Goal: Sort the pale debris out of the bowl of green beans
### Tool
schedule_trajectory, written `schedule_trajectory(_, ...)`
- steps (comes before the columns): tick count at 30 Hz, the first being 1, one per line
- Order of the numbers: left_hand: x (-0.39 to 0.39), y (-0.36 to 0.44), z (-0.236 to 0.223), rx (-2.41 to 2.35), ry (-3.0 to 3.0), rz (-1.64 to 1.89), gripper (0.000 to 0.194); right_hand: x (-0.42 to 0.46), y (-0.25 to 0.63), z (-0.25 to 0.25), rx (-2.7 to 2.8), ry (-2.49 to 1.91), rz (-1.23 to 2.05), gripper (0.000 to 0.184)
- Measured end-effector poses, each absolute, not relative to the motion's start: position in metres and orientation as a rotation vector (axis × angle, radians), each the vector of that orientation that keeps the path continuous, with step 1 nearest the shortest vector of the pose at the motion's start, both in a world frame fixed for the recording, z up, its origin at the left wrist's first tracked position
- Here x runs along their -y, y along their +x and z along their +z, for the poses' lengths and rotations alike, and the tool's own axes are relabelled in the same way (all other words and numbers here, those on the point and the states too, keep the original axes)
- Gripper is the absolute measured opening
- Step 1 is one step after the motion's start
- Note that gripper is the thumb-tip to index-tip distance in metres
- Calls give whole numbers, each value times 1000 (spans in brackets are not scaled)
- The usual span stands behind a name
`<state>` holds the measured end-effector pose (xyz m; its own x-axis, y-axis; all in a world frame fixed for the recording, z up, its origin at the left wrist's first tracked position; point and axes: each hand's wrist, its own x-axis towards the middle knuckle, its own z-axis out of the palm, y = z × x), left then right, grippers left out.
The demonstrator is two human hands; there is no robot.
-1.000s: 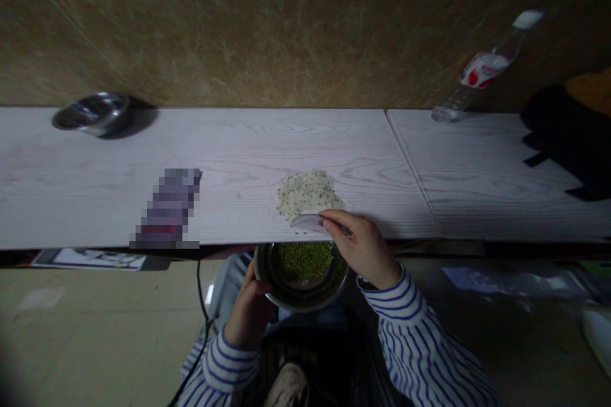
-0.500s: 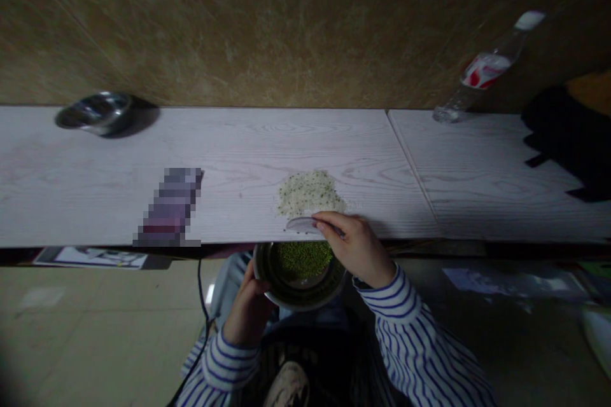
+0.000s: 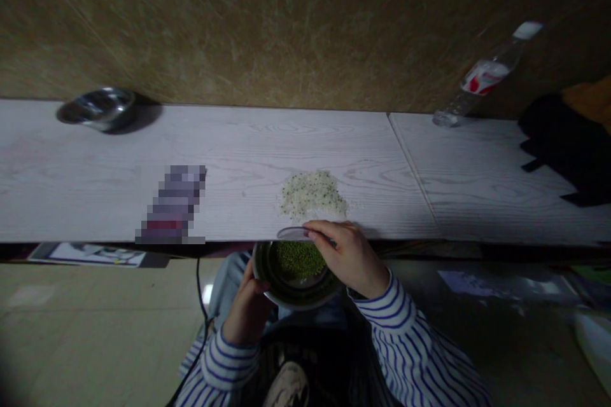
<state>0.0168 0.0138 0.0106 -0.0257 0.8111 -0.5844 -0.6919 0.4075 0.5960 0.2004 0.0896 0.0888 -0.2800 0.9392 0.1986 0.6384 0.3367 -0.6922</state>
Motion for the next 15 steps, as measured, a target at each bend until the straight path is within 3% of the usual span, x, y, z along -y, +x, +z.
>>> schedule_trajectory(15,-2,12,2,-1143,73,1260,80,-82,230,80,1667,-1593,608,27)
